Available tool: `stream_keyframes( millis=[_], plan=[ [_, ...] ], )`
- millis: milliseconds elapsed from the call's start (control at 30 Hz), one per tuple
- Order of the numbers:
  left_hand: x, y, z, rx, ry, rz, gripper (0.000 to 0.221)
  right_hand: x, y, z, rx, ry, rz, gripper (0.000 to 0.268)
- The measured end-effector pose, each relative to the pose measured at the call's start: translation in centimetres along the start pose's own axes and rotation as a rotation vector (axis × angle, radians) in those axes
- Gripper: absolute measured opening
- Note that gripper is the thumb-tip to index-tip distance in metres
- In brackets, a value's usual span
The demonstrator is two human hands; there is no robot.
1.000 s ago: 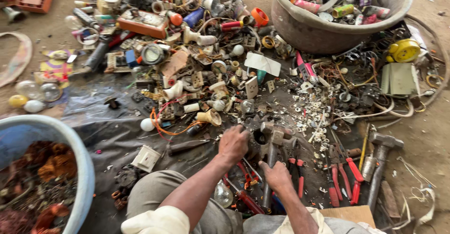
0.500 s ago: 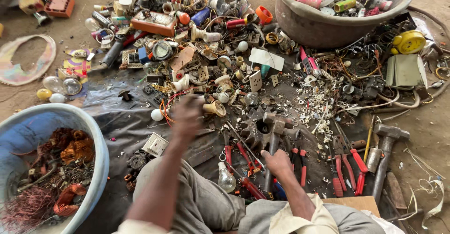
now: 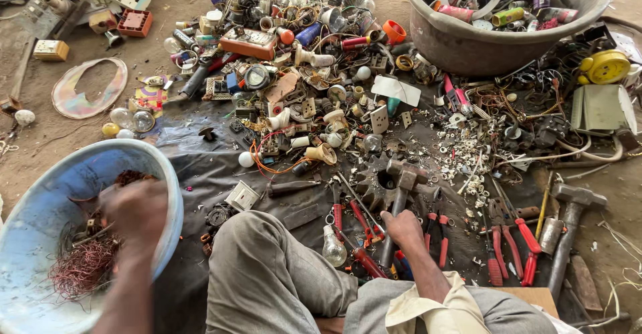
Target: The person uses a hammer and by hand to break apart and sort various electrical components from a large pile of scrap electronics.
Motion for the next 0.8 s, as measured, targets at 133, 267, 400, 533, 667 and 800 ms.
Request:
stream_keyframes(
  millis=[133, 267, 400, 533, 667, 800],
  plan=[
    [14.1, -0.6, 6.2, 0.06, 0.632, 0.2, 0.011, 0.1, 0.2, -0.1, 0.056, -0.013, -0.035, 0.062],
    [28.3, -0.7, 13.4, -0.563, 0.385, 0.237, 0.024, 0.2, 0.2, -0.2, 0.051, -0.024, -0.013, 0.062],
    [33.9, 0.5, 15.8, -0.547, 0.289, 0.563, 0.053, 0.3, 0.2, -0.4, 0.036, -0.039, -0.005, 0.06],
    [33.2, 2.1, 19.1, -0.69, 0.193, 0.515, 0.027, -0.4, 0.5, -0.5, 0.023, -0.032, 0.039, 0.057],
    [30.7, 0.0, 18.2, -0.64, 0.367, 0.161, 0.019, -1.1, 1.3, -1.3, -0.033, -0.039, 0.04, 0.056],
    [26.8, -4.9, 17.1, -0.407, 0.595, -0.341, 0.018, -1.5, 1.4, -1.8, -0.008, -0.082, 0.019, 0.054]
  ],
)
Point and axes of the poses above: each hand's wrist, its own y-axis away from the middle knuckle, its own z-axis out of the palm, x = y × z, the point moved 4 cm from there along -y, towards the middle knuckle, and after that the axes turned 15 degrees about x, right-handed, at the moved point
